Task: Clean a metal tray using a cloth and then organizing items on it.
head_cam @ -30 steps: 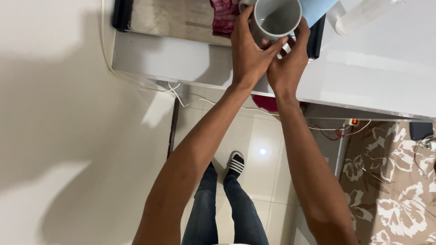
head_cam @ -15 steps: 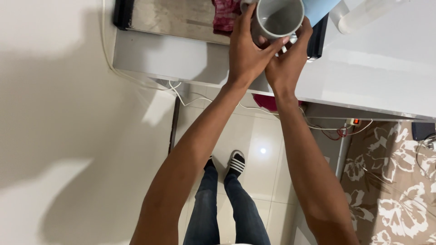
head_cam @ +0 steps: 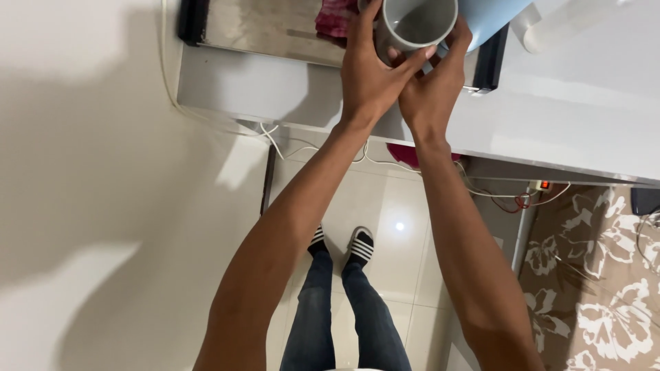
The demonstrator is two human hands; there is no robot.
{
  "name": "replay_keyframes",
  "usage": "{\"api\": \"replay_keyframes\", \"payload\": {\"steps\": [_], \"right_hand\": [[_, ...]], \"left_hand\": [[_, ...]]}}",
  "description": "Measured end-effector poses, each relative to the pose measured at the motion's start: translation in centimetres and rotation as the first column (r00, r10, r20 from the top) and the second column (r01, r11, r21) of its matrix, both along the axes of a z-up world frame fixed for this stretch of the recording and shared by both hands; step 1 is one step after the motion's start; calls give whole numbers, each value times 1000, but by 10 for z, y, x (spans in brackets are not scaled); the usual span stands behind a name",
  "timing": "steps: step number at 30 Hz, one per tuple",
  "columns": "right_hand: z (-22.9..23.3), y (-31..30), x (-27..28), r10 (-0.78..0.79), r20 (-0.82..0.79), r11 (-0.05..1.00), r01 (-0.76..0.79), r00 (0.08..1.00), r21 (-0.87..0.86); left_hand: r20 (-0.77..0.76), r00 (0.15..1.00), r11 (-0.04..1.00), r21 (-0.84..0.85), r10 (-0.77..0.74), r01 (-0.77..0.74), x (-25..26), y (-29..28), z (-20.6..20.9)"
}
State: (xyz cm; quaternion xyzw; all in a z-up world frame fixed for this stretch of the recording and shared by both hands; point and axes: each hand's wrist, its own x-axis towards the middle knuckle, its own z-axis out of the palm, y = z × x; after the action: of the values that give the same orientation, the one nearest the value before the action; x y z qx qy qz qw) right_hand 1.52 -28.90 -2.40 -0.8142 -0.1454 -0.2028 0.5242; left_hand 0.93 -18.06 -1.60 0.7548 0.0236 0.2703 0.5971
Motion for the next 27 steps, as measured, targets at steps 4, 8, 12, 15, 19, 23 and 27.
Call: {"api": "replay_keyframes", "payload": {"steps": [4,8,12,15,19,23,27], "right_hand": [[8,-4,-11,-26,-84,999,30,996,43],[10,-13,-14,-32,-71,998,36,997,50],[5,-21,-15,-47,-92,997,53,995,59],[7,-24,-14,-44,-109,997,49,993,51],[-3,-26,-12,4,-49,999,-2,999,39],[-3,-26,-10,-5,-124,998,13,992,62],[-11,-27,-9,25,-100,998,-20,995,55]], "left_hand": [[30,999,1000,-13,-11,11,-5,-8,-4],[-59,998,999,-33,-32,30,-7,-17,0],[-22,999,999,-23,-34,33,-10,-25,0],[13,1000,1000,15,-3,3,-8,-27,-3],[-33,999,999,-4,-39,38,-4,-26,-12],[-22,999,1000,2,-26,26,-4,-27,-15],[-18,999,999,7,-36,36,0,-28,-24]]}}
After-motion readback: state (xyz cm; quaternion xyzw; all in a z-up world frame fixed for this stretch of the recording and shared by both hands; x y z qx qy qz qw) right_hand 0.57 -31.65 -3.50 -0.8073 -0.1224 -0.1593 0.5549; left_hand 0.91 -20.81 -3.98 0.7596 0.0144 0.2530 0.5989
